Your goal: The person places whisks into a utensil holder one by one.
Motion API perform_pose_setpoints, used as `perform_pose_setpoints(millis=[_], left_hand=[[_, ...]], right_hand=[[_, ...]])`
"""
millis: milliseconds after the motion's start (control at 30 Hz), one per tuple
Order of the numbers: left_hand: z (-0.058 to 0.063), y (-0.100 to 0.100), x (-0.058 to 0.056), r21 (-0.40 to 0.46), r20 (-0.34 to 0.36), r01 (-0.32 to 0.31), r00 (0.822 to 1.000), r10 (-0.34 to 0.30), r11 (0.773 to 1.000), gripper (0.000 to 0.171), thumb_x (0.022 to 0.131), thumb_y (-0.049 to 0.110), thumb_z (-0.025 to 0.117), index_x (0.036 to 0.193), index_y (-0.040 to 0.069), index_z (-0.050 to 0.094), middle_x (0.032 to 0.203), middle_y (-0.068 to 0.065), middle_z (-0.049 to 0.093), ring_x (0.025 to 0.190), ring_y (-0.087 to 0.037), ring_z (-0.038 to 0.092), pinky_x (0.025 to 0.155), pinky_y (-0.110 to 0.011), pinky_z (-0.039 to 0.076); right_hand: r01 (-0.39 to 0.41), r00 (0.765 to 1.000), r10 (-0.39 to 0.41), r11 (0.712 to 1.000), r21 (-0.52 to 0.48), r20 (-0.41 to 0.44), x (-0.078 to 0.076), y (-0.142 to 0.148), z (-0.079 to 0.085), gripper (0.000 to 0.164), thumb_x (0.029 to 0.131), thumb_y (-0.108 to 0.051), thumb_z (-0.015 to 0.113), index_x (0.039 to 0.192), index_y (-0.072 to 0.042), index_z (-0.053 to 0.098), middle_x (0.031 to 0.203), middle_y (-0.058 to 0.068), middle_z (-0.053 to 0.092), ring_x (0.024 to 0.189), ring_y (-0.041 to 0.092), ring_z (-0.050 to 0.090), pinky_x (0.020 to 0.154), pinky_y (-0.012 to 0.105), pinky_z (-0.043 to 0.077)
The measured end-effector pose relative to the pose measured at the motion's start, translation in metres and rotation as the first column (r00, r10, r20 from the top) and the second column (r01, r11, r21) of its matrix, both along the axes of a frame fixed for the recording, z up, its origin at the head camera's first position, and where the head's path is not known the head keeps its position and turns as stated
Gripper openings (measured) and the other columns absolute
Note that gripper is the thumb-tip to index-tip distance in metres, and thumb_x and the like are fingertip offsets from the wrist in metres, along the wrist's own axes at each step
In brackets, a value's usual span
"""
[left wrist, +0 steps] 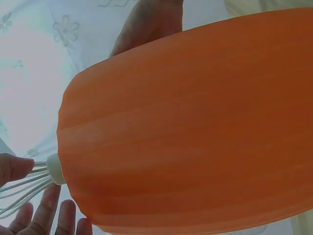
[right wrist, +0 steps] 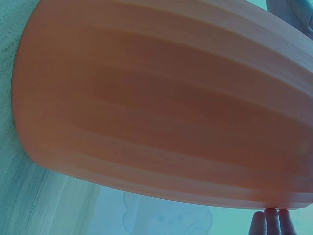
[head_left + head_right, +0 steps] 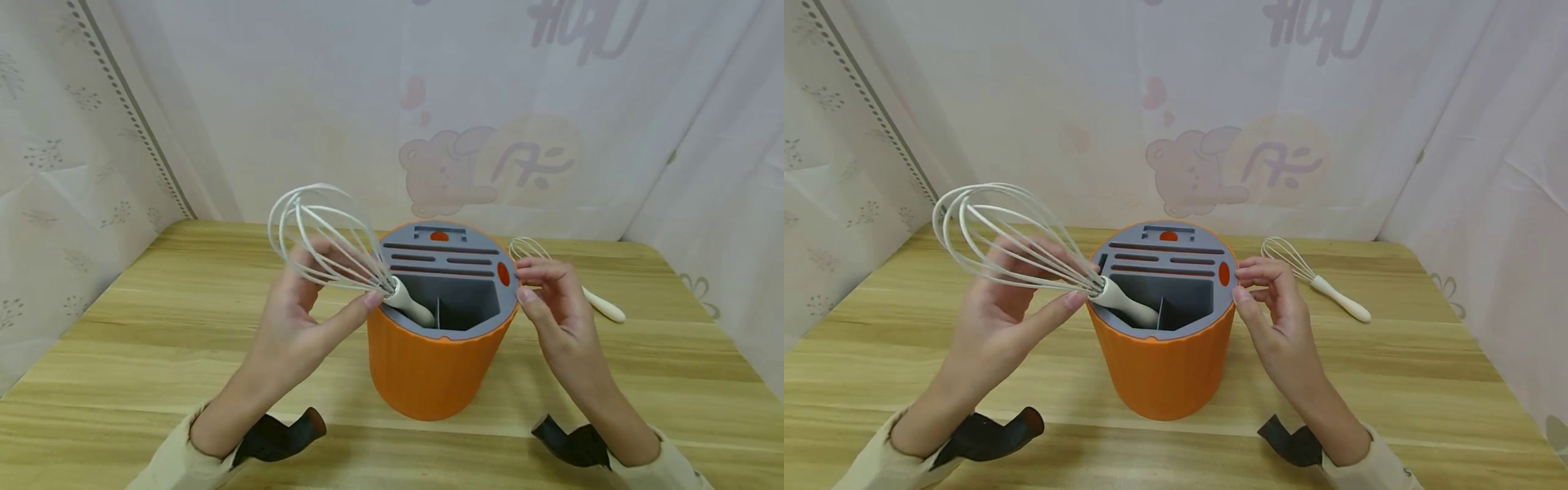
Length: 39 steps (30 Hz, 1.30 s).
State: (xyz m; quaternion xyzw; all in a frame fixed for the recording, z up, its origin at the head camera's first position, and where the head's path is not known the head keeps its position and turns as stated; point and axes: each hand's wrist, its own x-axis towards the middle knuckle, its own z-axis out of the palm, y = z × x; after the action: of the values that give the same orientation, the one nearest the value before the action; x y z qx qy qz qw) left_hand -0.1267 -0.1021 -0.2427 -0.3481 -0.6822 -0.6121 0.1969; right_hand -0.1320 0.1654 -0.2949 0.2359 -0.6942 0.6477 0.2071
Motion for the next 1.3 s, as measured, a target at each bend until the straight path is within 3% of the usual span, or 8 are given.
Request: perform_pose_setpoints(millis=[167, 400, 567, 733, 933, 1100, 1300], left_hand=[[0.0, 0.004, 0.001, -0.01, -0.03, -0.021, 0.999, 0.021, 1.0, 0.057, 0.074, -0.014, 0.067, 0.119, -0.012, 0.032, 0.098, -0.015, 0.062, 0.092, -0.02, 0.059, 0.089, -0.03, 0.048], [-0.009, 0.007, -0.004, -0.074, -0.168, -0.093, 0.983, 0.08, 0.993, 0.084, 0.077, -0.007, 0.068, 0.141, -0.005, 0.013, 0.103, -0.017, 0.057, 0.092, -0.016, 0.062, 0.09, -0.03, 0.048], [-0.012, 0.007, -0.007, -0.08, -0.238, -0.129, 0.965, 0.107, 0.988, 0.082, 0.082, 0.004, 0.067, 0.142, -0.005, 0.011, 0.099, -0.015, 0.06, 0.092, -0.017, 0.062, 0.087, -0.03, 0.05], [-0.011, 0.008, -0.008, -0.094, -0.268, -0.157, 0.955, 0.127, 0.983, 0.075, 0.079, -0.002, 0.066, 0.137, -0.007, 0.018, 0.091, -0.014, 0.065, 0.089, -0.016, 0.063, 0.082, -0.028, 0.048], [-0.01, 0.007, -0.006, -0.138, -0.234, -0.172, 0.963, 0.137, 0.975, 0.069, 0.076, -0.002, 0.067, 0.134, -0.005, 0.028, 0.098, -0.013, 0.063, 0.09, -0.019, 0.06, 0.083, -0.03, 0.046], [-0.011, 0.005, -0.004, -0.273, -0.162, -0.225, 0.969, 0.186, 0.935, 0.071, 0.077, 0.008, 0.071, 0.138, 0.008, 0.035, 0.114, -0.005, 0.059, 0.102, -0.017, 0.054, 0.086, -0.032, 0.044], [-0.012, 0.004, -0.004, -0.408, -0.175, -0.292, 0.955, 0.239, 0.865, 0.071, 0.08, 0.019, 0.069, 0.142, 0.021, 0.035, 0.117, 0.001, 0.055, 0.107, -0.014, 0.044, 0.088, -0.035, 0.043]], right_hand=[[0.001, 1.0, -0.001, 1.0, 0.001, 0.009, 0.001, 0.0, 0.0, 0.027, 0.092, 0.007, 0.042, 0.113, -0.008, 0.051, 0.121, 0.009, 0.047, 0.106, 0.018, 0.047, 0.086, 0.013, 0.047], [-0.013, 1.0, 0.013, 1.0, -0.019, 0.014, 0.0, 0.0, 0.001, 0.027, 0.093, 0.007, 0.042, 0.112, -0.008, 0.051, 0.121, 0.012, 0.046, 0.111, 0.019, 0.047, 0.089, 0.014, 0.047], [-0.036, 0.999, 0.036, 0.999, -0.037, -0.005, -0.001, -0.001, 0.0, 0.027, 0.092, 0.008, 0.041, 0.112, -0.007, 0.051, 0.121, 0.012, 0.046, 0.111, 0.019, 0.048, 0.089, 0.015, 0.047], [-0.03, 1.0, 0.03, 0.999, -0.034, -0.004, 0.0, -0.001, 0.0, 0.027, 0.092, 0.008, 0.041, 0.112, -0.007, 0.051, 0.121, 0.012, 0.046, 0.111, 0.018, 0.048, 0.089, 0.014, 0.047], [-0.013, 1.0, 0.014, 1.0, -0.022, 0.01, 0.0, 0.0, 0.0, 0.027, 0.092, 0.007, 0.042, 0.112, -0.008, 0.051, 0.12, 0.01, 0.047, 0.111, 0.018, 0.048, 0.089, 0.014, 0.046], [-0.007, 1.0, 0.007, 1.0, -0.008, -0.004, 0.0, 0.001, 0.0, 0.027, 0.092, 0.007, 0.042, 0.113, -0.007, 0.051, 0.121, 0.009, 0.048, 0.107, 0.018, 0.048, 0.086, 0.014, 0.046], [0.0, 1.0, 0.0, 1.0, -0.002, 0.004, 0.0, 0.001, 0.0, 0.026, 0.092, 0.007, 0.042, 0.113, -0.007, 0.051, 0.121, 0.011, 0.047, 0.108, 0.018, 0.048, 0.086, 0.014, 0.046]])
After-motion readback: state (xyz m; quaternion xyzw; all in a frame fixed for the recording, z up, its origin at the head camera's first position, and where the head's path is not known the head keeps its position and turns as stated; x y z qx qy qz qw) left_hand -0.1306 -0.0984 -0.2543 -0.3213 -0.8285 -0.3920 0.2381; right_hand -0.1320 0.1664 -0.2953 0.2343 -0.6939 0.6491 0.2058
